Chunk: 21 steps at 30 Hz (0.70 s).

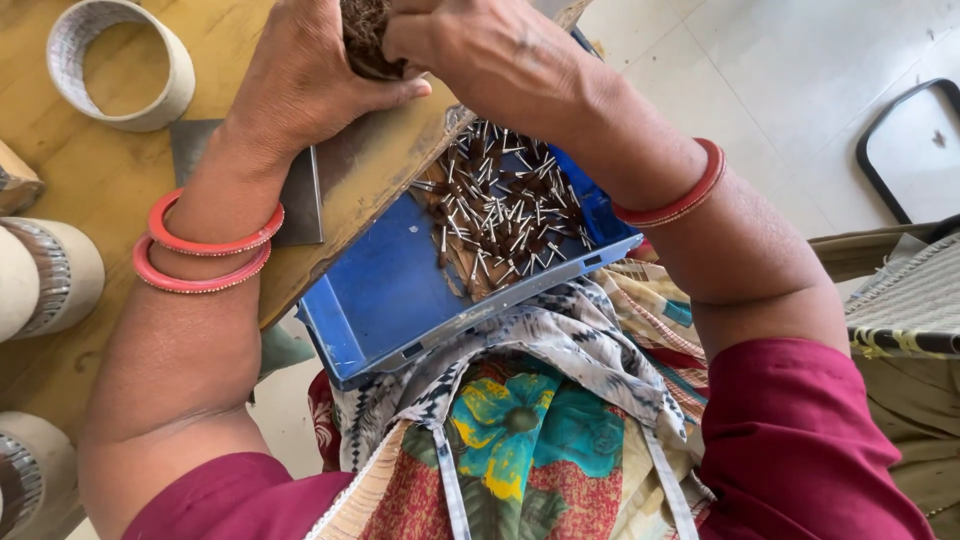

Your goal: The person sits at a wooden table with a blue crate of paintbrush heads on their lap. They pick brush heads one at a time from the crate and place them into a round container on the table, occasionally gathering a handful of brushes together, and at the end handle a round brush block.

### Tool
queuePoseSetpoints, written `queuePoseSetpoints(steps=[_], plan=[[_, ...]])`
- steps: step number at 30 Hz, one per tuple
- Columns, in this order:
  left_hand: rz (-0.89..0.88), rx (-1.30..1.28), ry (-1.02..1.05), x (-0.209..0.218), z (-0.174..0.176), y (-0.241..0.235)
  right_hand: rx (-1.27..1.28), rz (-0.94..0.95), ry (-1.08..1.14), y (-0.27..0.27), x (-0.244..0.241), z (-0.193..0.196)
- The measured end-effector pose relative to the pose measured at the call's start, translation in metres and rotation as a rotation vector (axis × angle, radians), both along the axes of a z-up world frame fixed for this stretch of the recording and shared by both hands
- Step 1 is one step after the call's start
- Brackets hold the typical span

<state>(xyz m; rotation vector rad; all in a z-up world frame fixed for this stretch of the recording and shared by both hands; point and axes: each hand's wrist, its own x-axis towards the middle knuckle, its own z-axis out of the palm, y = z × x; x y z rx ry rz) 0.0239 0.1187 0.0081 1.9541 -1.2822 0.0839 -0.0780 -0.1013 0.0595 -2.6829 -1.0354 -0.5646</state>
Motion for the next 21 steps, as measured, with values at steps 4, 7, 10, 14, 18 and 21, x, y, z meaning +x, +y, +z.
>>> queuePoseSetpoints(steps=[4, 7, 10, 14, 18, 21], plan=[[-0.073, -0.150, -0.013, 0.003, -0.002, 0.000, 0.151, 0.013, 0.042, -0.006, 0.005, -0.008], [-0.070, -0.142, 0.056, 0.004, 0.003, 0.001, 0.123, -0.068, 0.041, -0.007, 0.001, -0.008], [-0.127, -0.179, 0.055, 0.002, 0.009, -0.004, 0.162, -0.169, 0.076, -0.009, -0.022, 0.009], [-0.112, -0.128, 0.102, 0.018, -0.019, 0.003, 0.507, -0.076, -0.048, 0.015, -0.069, 0.030], [-0.095, -0.095, 0.078, 0.012, -0.010, -0.001, 0.388, -0.238, -0.114, 0.028, -0.106, -0.004], [-0.072, -0.048, 0.168, 0.014, -0.018, 0.004, 0.810, -0.123, 0.392, 0.040, -0.127, -0.048]])
